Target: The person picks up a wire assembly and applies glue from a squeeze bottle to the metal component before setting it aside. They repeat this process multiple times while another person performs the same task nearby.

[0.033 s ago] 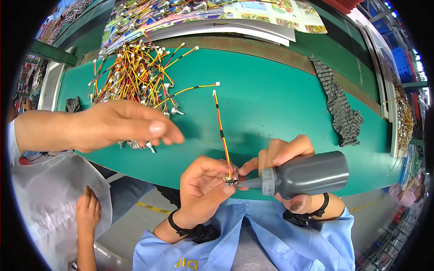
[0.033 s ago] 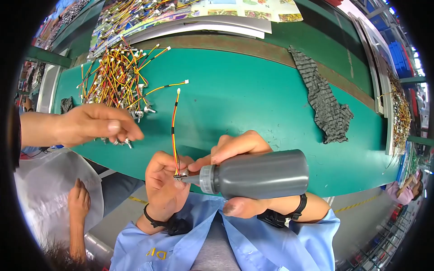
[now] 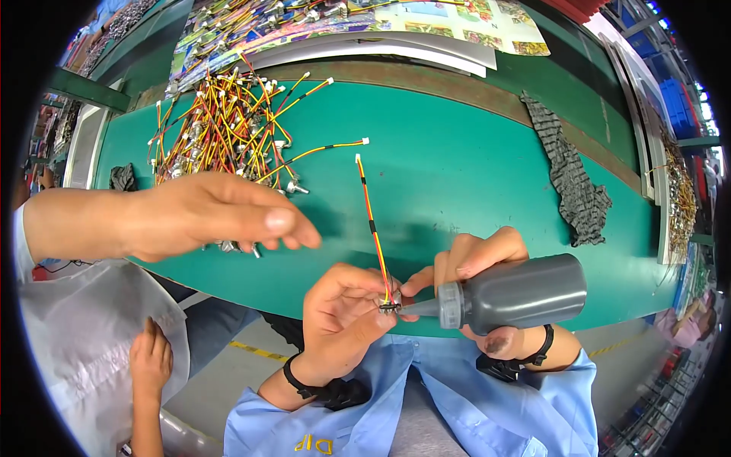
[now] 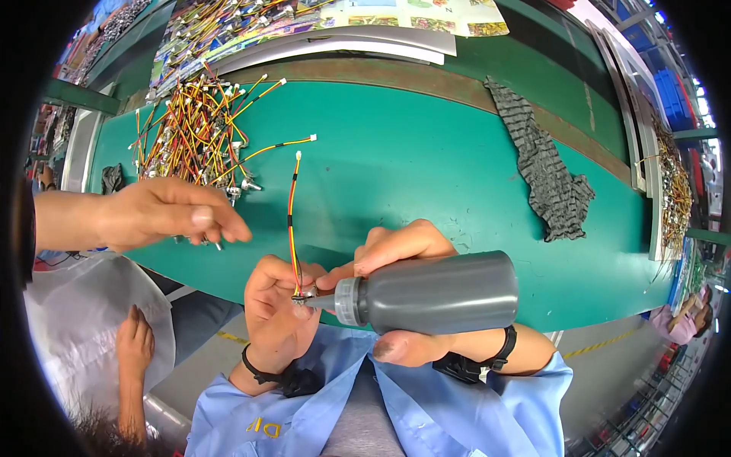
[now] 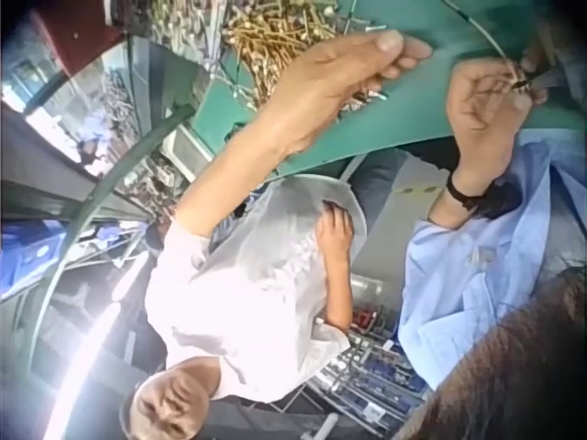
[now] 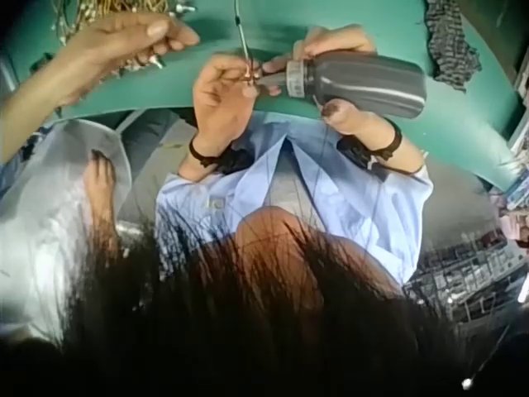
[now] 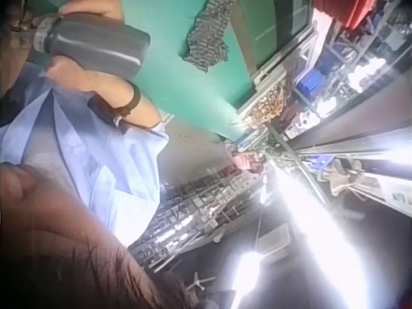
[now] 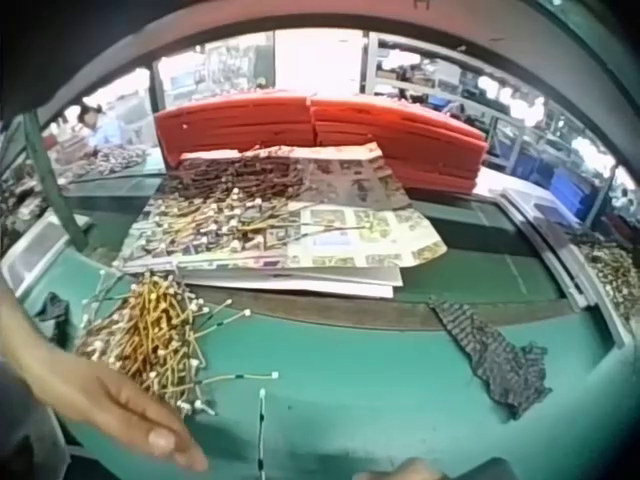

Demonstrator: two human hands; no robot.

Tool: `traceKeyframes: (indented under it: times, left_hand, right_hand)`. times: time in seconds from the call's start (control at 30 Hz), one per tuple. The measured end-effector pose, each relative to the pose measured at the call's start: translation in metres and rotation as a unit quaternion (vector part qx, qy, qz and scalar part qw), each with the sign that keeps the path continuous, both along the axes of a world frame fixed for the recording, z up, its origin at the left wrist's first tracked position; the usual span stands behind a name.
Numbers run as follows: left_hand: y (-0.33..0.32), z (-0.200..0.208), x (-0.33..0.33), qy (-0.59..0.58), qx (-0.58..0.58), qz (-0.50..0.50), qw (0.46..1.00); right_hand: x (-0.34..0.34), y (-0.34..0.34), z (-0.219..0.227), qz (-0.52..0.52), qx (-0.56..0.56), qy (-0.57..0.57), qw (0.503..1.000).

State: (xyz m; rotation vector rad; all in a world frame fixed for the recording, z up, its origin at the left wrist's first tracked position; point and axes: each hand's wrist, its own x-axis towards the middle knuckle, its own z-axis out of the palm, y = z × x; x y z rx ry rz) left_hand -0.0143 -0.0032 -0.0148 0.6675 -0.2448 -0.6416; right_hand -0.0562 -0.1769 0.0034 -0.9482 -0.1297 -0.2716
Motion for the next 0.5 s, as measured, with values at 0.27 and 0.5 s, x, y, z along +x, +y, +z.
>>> traceKeyframes:
  times: [0.27, 0.5]
  left_hand:
    - [0.002, -0.008, -0.007, 0.002, 0.015, -0.023, 1.0]
    - [-0.001, -0.004, -0.004, -0.028, -0.009, -0.004, 1.0]
  right_hand:
    - [-0.006, -0.007, 0.005, 0.026, -0.009, 0.052, 0.998]
    - [-0.007, -0.008, 0.003, 0.027, -0.008, 0.062, 0.998]
